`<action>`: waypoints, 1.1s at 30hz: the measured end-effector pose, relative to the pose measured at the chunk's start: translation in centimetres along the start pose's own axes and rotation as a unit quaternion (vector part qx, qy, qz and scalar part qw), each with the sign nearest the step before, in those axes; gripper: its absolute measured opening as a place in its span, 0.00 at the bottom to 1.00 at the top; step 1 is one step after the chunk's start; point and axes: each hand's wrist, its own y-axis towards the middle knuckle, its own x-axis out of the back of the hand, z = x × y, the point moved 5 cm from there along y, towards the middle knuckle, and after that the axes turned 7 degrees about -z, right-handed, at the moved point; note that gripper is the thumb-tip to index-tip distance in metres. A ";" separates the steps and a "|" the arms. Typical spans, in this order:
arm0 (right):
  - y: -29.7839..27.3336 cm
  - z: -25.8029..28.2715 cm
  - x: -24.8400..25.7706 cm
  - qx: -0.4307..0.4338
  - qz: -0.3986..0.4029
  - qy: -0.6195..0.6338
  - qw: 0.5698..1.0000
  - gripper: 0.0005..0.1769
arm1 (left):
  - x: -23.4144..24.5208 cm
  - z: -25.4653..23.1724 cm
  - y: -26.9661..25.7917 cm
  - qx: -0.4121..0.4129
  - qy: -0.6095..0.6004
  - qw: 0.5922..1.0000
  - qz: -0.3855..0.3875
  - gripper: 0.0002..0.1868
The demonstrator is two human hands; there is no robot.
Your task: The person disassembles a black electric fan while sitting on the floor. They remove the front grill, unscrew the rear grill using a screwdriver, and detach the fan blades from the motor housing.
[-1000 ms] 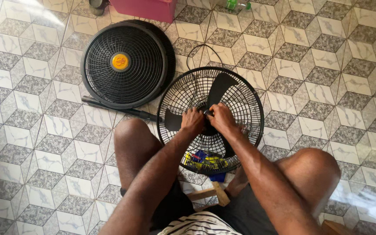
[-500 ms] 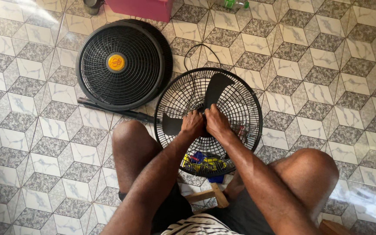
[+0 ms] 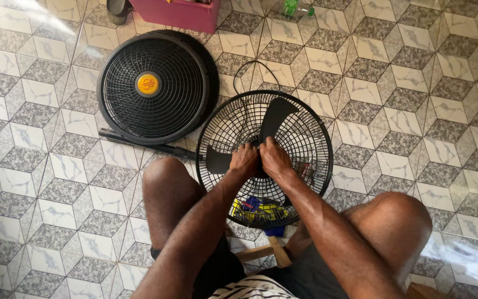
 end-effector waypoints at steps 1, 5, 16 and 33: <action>0.0 -0.1 0.0 -0.002 0.001 0.004 1.000 0.07 | 0.4 -0.2 -0.1 -0.001 0.001 1.000 -0.006 0.29; -0.1 -0.2 0.0 -0.007 0.003 0.018 1.000 0.08 | 1.5 -0.4 -0.5 0.003 -0.001 1.000 0.005 0.33; -0.8 -1.0 -0.7 -0.090 -0.033 0.027 0.995 0.20 | 0.6 0.5 -0.1 0.019 0.019 0.999 -0.028 0.26; -3.6 5.9 -0.9 -0.103 0.151 0.435 0.882 0.30 | 14.2 3.2 -3.2 0.098 0.003 0.939 -0.329 0.38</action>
